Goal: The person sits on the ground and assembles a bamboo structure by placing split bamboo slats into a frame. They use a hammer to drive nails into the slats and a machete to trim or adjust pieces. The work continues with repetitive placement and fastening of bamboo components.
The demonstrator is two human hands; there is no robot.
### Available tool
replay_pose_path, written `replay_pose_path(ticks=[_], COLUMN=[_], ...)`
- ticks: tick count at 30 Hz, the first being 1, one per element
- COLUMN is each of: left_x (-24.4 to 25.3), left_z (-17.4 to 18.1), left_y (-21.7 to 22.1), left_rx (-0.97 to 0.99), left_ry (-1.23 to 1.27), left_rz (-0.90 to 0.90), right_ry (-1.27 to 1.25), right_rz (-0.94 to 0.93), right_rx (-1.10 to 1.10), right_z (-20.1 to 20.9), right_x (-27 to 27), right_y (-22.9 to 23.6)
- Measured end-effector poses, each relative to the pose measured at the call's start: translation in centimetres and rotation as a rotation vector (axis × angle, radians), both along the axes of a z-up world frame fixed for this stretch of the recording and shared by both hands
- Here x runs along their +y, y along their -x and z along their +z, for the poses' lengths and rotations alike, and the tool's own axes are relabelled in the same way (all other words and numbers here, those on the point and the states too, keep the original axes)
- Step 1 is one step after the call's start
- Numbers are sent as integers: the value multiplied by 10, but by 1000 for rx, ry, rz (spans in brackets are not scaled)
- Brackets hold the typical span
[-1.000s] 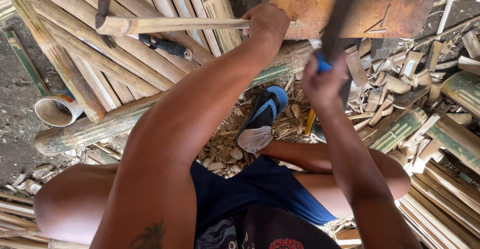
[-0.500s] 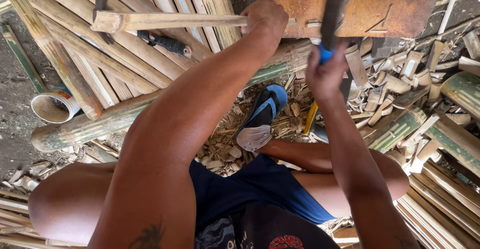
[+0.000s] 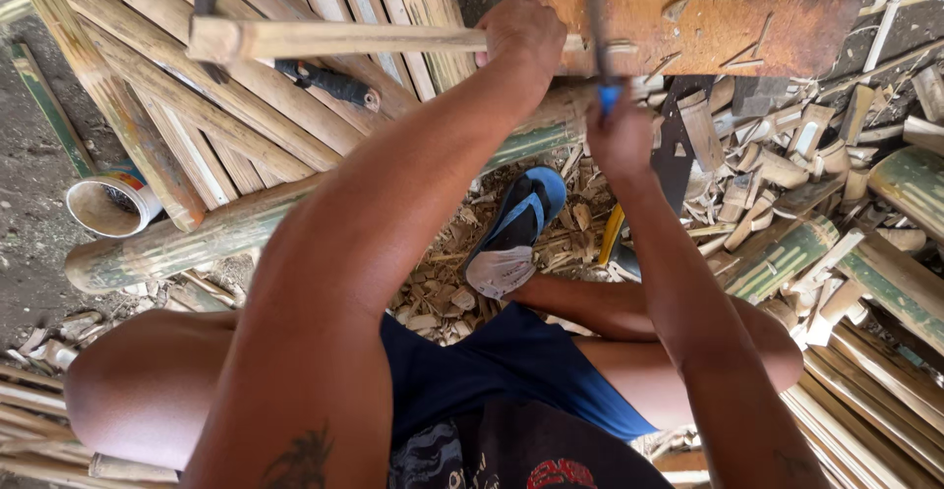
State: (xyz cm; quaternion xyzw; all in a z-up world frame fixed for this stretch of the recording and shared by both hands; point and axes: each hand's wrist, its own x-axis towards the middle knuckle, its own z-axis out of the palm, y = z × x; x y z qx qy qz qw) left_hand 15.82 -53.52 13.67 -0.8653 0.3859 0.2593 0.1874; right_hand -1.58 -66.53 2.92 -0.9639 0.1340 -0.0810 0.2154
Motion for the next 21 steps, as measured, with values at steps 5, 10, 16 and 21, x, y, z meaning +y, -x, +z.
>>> replay_pose_path(ticks=[5,10,16,21], left_x=[2,5,29,129], left_z=[11,-6,-47,-83], left_y=[-1,-5,-4,-78], left_rx=[-11,23,69,97], left_ry=[8,29,186,690], left_rz=[18,32,193,351], right_ry=[-67,-377,-142,36], right_rz=[16,-113,-115,-79], right_rx=[51,-282,211,0], right_z=[2,-3,-48,-56], right_x=[-10,-2,-12,2], right_y=[-6,8,0,6])
